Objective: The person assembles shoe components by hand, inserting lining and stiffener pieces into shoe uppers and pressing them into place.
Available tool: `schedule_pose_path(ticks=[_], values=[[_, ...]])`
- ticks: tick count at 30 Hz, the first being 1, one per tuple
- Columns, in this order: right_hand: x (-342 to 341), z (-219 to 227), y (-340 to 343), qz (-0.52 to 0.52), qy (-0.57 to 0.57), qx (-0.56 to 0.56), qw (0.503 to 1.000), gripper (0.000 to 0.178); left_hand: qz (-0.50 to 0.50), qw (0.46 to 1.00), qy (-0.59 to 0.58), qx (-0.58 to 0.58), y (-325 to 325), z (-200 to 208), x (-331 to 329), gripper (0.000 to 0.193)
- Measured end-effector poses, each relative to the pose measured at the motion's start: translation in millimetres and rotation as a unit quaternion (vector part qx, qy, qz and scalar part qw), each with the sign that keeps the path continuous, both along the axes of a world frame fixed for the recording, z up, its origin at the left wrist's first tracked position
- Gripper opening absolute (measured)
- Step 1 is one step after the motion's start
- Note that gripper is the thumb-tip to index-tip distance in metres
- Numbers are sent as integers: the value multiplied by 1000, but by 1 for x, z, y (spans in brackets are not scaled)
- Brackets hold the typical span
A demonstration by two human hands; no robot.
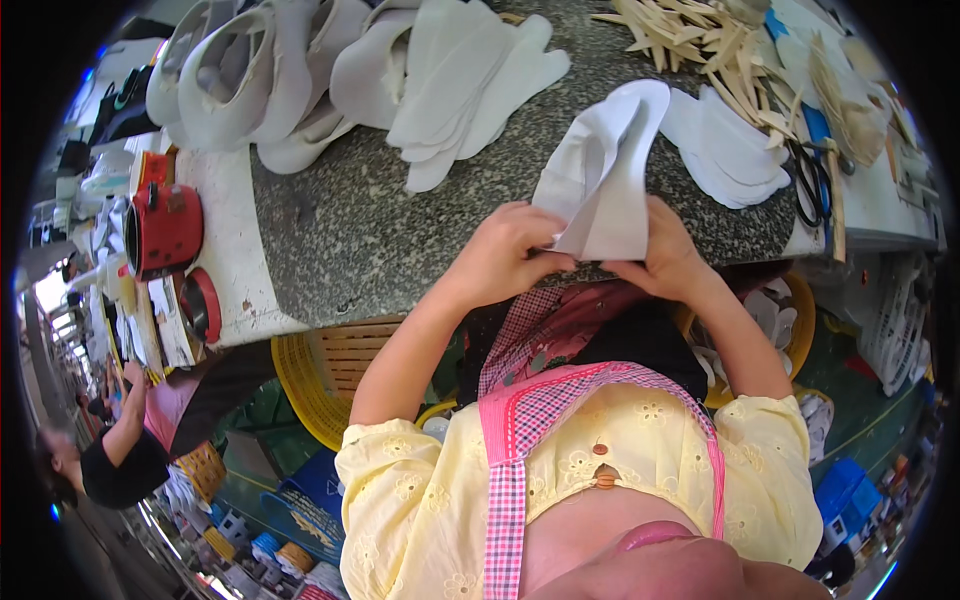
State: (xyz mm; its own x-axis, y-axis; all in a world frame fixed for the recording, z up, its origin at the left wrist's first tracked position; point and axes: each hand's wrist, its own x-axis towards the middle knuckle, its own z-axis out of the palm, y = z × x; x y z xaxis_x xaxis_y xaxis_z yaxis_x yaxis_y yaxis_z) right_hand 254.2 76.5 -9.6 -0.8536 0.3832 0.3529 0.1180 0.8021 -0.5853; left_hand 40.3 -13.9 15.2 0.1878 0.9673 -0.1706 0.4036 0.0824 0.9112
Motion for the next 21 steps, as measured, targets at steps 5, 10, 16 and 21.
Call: schedule_pose_path(ticks=[5, 10, 16, 21], values=[[10, -10, -15, -19, 3, 38, 999, 27, -110, 973, 136, 151, -7, -5, -5, 16], [-1, 6, -17, -24, -42, 165, 985, 26, -84, 989, 87, 80, -4, -7, -10, 19], [-9, -3, -2, 13, 23, 32, 999, 23, 124, 983, -128, 52, 24, 12, -16, 37], [-5, -10, 4, 35, 55, -1, 998, 24, 122, 989, -4, 88, 77, 3, 6, 42]])
